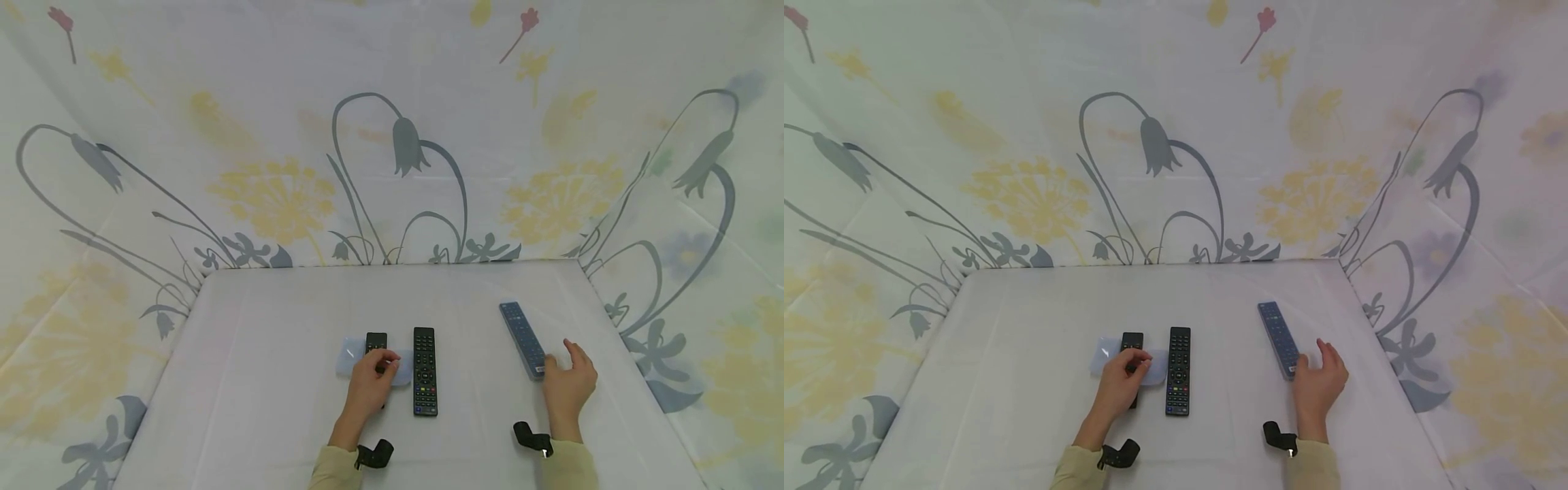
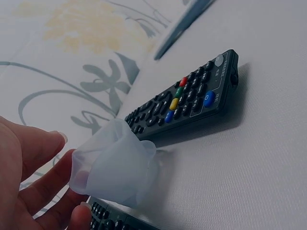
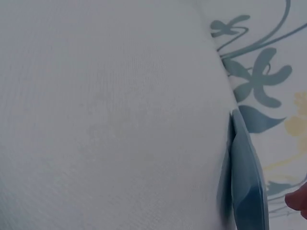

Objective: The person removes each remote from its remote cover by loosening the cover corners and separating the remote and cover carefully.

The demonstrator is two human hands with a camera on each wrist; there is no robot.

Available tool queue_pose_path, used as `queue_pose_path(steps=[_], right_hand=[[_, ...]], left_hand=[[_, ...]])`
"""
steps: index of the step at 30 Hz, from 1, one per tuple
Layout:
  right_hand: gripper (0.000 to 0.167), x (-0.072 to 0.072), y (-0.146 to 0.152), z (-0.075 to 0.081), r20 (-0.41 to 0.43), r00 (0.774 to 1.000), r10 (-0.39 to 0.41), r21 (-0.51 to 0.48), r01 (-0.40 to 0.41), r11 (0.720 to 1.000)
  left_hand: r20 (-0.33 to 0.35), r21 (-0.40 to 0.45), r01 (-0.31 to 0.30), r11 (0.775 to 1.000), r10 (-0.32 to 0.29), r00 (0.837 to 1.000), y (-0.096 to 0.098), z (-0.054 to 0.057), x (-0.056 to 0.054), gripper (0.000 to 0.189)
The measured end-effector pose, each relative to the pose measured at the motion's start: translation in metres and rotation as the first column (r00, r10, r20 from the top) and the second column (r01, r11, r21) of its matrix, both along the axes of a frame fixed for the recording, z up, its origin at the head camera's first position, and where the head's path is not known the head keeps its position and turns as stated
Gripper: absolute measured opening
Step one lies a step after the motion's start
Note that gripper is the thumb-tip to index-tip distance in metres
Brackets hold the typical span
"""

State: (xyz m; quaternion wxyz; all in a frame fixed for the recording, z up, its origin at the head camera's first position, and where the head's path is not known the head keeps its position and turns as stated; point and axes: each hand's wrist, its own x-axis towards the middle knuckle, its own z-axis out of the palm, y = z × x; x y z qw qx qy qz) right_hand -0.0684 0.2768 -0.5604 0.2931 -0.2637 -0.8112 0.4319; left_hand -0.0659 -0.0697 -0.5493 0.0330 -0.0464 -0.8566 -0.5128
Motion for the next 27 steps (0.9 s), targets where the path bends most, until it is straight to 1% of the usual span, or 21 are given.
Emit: queue_pose_path(steps=[3, 6, 8, 14, 17, 21, 24, 27], right_hand=[[0.043, 0.000, 0.004, -0.003, 0.061, 0.998, -0.016, -0.026, 0.018, 0.999], [0.044, 0.001, 0.004, -0.004, 0.130, 0.991, 0.002, -0.059, 0.006, 0.998], [0.043, 0.001, 0.002, -0.006, 0.154, 0.988, 0.019, -0.087, -0.005, 0.996], [0.044, 0.001, -0.003, -0.010, 0.152, 0.984, 0.089, -0.126, -0.070, 0.990], [0.044, 0.000, -0.005, -0.010, 0.182, 0.974, 0.131, -0.114, -0.111, 0.987], [0.044, 0.000, -0.007, -0.009, 0.230, 0.958, 0.171, -0.074, -0.158, 0.985], [0.045, -0.001, -0.009, -0.009, 0.246, 0.952, 0.184, -0.073, -0.171, 0.983], [0.049, -0.002, -0.011, -0.010, 0.263, 0.945, 0.193, -0.072, -0.180, 0.981]], left_hand=[[0.001, 0.000, -0.001, 1.000, 0.001, 1.000, -0.001, 0.000, 0.000, 0.005], [0.000, -0.002, -0.005, 1.000, 0.005, 1.000, -0.001, 0.001, 0.000, 0.005], [0.002, 0.000, -0.007, 1.000, 0.007, 1.000, -0.001, 0.000, 0.000, 0.005], [0.017, 0.032, -0.026, 0.999, 0.025, 1.000, -0.004, -0.002, 0.001, 0.006], [0.024, 0.046, -0.025, 0.999, 0.024, 0.999, -0.005, -0.002, 0.001, 0.007], [0.053, 0.071, -0.028, 0.997, 0.024, 0.998, -0.008, -0.002, 0.000, 0.013], [0.057, 0.097, -0.033, 0.995, 0.027, 0.998, -0.009, -0.002, 0.000, 0.019], [0.046, 0.117, -0.036, 0.992, 0.031, 0.998, -0.010, -0.002, -0.001, 0.021]])
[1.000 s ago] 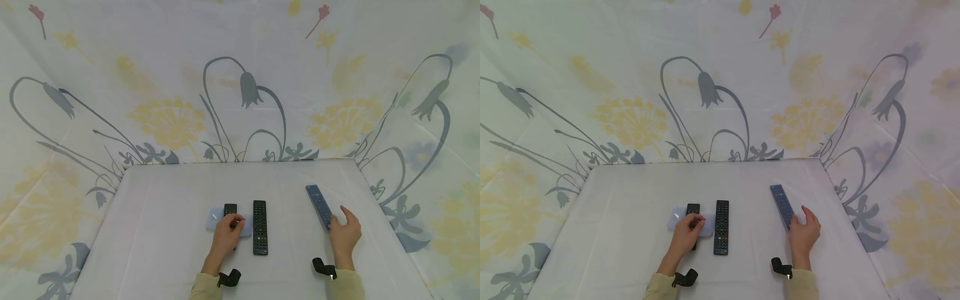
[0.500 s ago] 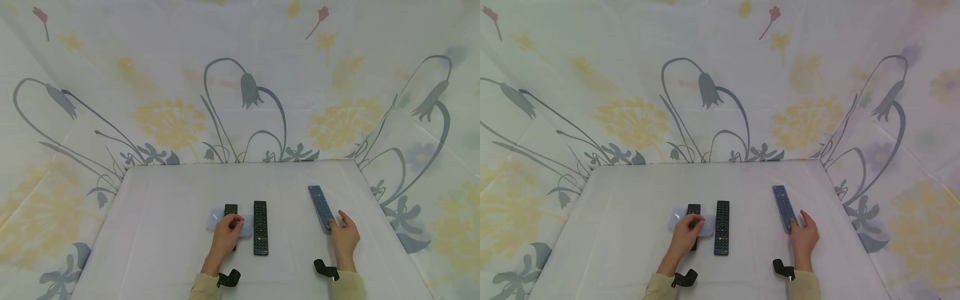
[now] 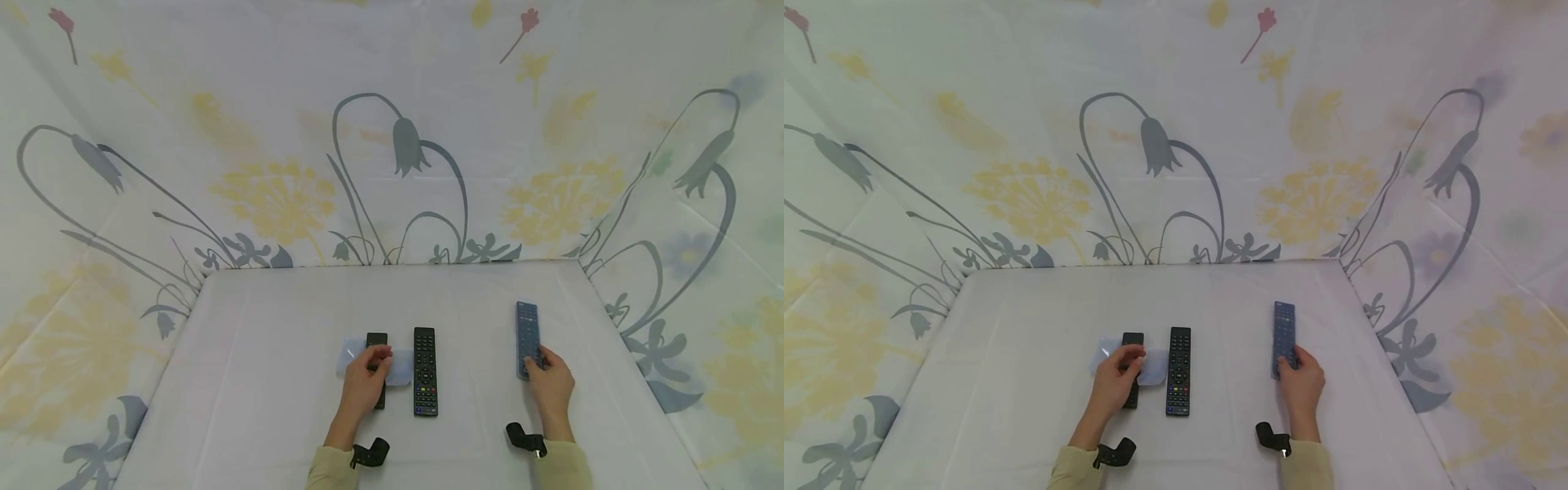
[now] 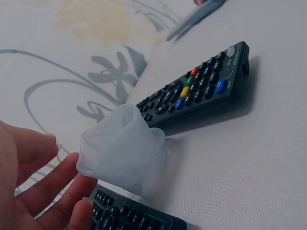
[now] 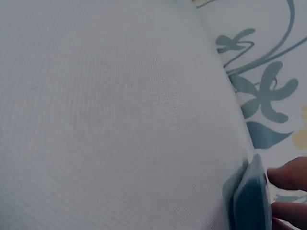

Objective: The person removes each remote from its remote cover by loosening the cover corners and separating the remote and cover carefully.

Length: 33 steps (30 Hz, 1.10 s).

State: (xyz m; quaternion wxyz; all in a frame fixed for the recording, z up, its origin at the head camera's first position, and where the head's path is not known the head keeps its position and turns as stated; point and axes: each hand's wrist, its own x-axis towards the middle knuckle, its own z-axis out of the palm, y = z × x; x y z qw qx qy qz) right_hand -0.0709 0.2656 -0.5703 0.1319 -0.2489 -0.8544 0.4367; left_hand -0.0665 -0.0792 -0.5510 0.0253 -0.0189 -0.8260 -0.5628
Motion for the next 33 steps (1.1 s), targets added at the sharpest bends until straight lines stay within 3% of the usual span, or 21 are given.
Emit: queue_pose_path(steps=[6, 15, 20, 25, 33], right_hand=[[0.066, -0.003, -0.004, 0.002, 0.026, 0.999, 0.030, 0.052, -0.031, 0.998], [0.059, 0.000, -0.005, -0.001, 0.033, 0.999, -0.018, 0.017, 0.017, 1.000], [0.055, 0.003, -0.008, 0.002, 0.011, 1.000, -0.021, -0.092, 0.022, 0.996], [0.057, 0.006, -0.015, 0.007, 0.046, 0.999, 0.016, -0.227, -0.005, 0.974], [0.061, 0.008, -0.026, 0.013, 0.085, 0.987, 0.133, -0.371, -0.093, 0.924]], left_hand=[[-0.006, 0.033, -0.019, 0.999, 0.019, 1.000, 0.000, -0.001, -0.001, 0.023], [0.041, 0.030, -0.025, 0.999, 0.023, 0.999, 0.001, 0.001, 0.000, 0.033], [0.034, 0.044, -0.020, 0.999, 0.019, 0.999, 0.001, 0.001, 0.000, 0.034], [0.010, 0.062, -0.006, 0.998, 0.005, 1.000, 0.001, 0.002, 0.000, 0.034], [0.024, 0.062, -0.005, 0.998, 0.003, 1.000, 0.002, 0.002, 0.000, 0.035]])
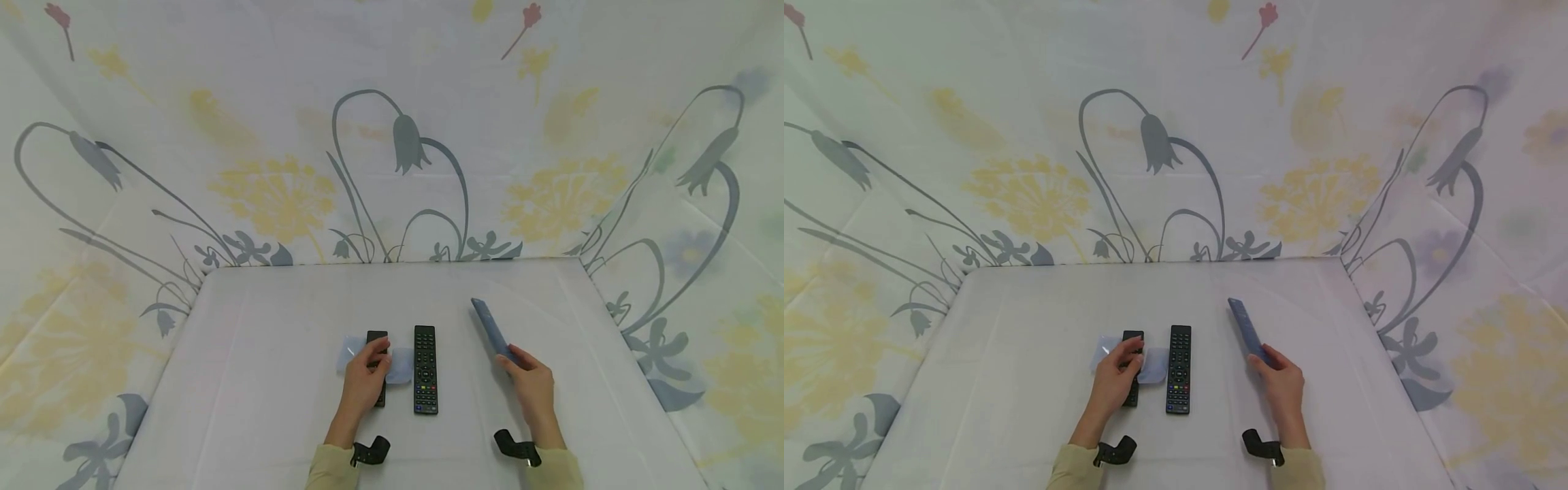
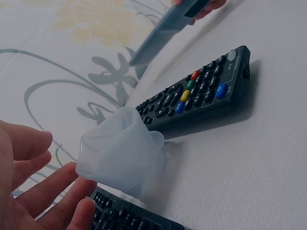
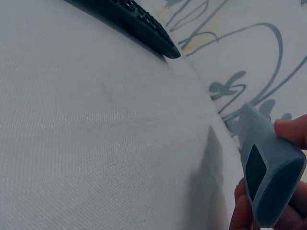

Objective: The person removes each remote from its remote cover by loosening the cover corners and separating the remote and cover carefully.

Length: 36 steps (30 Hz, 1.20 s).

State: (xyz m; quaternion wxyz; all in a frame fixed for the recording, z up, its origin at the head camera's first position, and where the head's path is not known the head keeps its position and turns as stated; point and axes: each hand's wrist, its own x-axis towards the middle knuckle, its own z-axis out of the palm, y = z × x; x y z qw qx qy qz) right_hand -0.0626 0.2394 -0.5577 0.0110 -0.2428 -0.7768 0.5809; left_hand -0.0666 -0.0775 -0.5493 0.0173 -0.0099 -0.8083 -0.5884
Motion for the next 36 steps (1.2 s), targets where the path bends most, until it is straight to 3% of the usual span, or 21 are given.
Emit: queue_pose_path(steps=[8, 14, 19, 24, 28, 32, 36], right_hand=[[0.052, 0.002, -0.007, 0.010, -0.013, 0.990, 0.142, -0.049, -0.142, 0.989], [0.040, 0.006, -0.011, 0.018, -0.068, 0.953, 0.296, -0.120, -0.302, 0.946], [0.036, 0.006, -0.014, 0.023, -0.123, 0.891, 0.437, -0.195, -0.453, 0.870], [0.035, 0.004, -0.017, 0.025, -0.169, 0.801, 0.575, -0.228, -0.599, 0.768], [0.036, 0.003, -0.021, 0.027, -0.209, 0.739, 0.640, -0.279, -0.672, 0.686], [0.031, 0.003, -0.024, 0.029, -0.247, 0.701, 0.669, -0.315, -0.711, 0.629], [0.028, 0.003, -0.026, 0.030, -0.284, 0.679, 0.677, -0.323, -0.733, 0.599]], left_hand=[[-0.008, 0.002, -0.005, 1.000, 0.005, 1.000, 0.002, 0.001, 0.000, 0.037], [-0.035, -0.001, -0.046, 0.999, 0.046, 0.998, 0.002, 0.007, 0.000, 0.045], [-0.064, 0.025, -0.040, 0.999, 0.041, 0.997, 0.004, 0.013, 0.000, 0.051], [-0.123, 0.032, 0.019, 0.999, -0.015, 0.992, 0.006, 0.019, 0.000, 0.058], [-0.172, 0.025, 0.078, 0.997, -0.072, 0.982, 0.006, 0.020, -0.001, 0.057], [-0.205, 0.031, 0.121, 0.992, -0.112, 0.972, 0.008, 0.019, 0.000, 0.045], [-0.174, 0.034, 0.090, 0.995, -0.083, 0.981, 0.010, 0.022, 0.001, 0.034]])
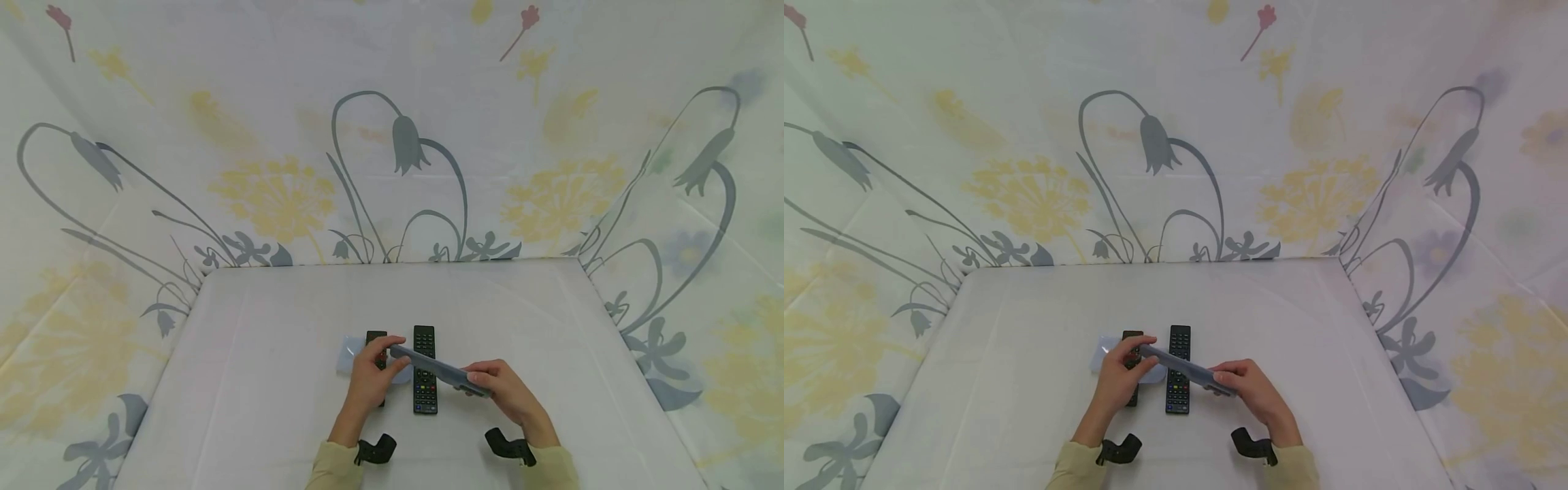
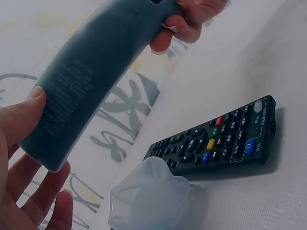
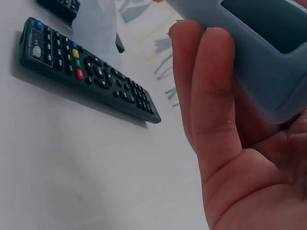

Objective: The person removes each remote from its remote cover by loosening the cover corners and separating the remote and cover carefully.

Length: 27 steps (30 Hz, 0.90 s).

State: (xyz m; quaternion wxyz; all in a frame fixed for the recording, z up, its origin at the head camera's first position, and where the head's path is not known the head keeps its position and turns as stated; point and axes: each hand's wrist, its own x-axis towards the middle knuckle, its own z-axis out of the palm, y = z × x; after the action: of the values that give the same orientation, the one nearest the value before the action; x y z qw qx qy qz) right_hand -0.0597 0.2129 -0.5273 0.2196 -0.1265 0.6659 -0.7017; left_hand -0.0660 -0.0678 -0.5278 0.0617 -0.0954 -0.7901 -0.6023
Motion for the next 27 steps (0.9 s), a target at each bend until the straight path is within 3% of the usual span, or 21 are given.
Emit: queue_pose_path(steps=[4, 6, 10, 13, 17, 22, 27], right_hand=[[0.045, 0.000, -0.003, 0.002, -0.068, 0.998, 0.011, -0.057, -0.015, 0.998], [0.055, -0.001, -0.005, 0.002, -0.119, 0.993, 0.012, -0.131, -0.027, 0.991], [0.050, 0.000, -0.008, 0.004, -0.154, 0.988, -0.010, -0.240, -0.027, 0.970], [0.035, -0.001, -0.012, 0.007, -0.136, 0.989, -0.067, -0.187, 0.041, 0.982], [0.028, -0.003, -0.022, 0.011, -0.150, 0.973, -0.178, -0.049, 0.172, 0.984], [0.029, -0.007, -0.033, 0.016, -0.231, 0.918, -0.322, -0.016, 0.327, 0.945], [0.023, -0.007, -0.038, 0.022, -0.293, 0.825, -0.484, -0.070, 0.486, 0.871]], left_hand=[[0.044, -0.008, -0.061, 0.998, 0.061, 0.997, 0.001, 0.003, 0.001, 0.030], [0.069, -0.007, -0.084, 0.996, 0.085, 0.994, 0.001, 0.004, 0.001, 0.028], [0.120, 0.019, -0.108, 0.994, 0.105, 0.987, 0.001, 0.005, 0.000, 0.028], [0.119, 0.025, -0.115, 0.993, 0.112, 0.987, 0.000, 0.003, -0.001, 0.028], [0.087, 0.002, -0.115, 0.993, 0.114, 0.990, -0.003, -0.001, -0.003, 0.026], [0.048, -0.040, -0.093, 0.995, 0.094, 0.994, -0.003, -0.005, -0.005, 0.024], [-0.006, -0.132, -0.052, 0.990, 0.051, 0.999, 0.003, -0.006, -0.004, 0.020]])
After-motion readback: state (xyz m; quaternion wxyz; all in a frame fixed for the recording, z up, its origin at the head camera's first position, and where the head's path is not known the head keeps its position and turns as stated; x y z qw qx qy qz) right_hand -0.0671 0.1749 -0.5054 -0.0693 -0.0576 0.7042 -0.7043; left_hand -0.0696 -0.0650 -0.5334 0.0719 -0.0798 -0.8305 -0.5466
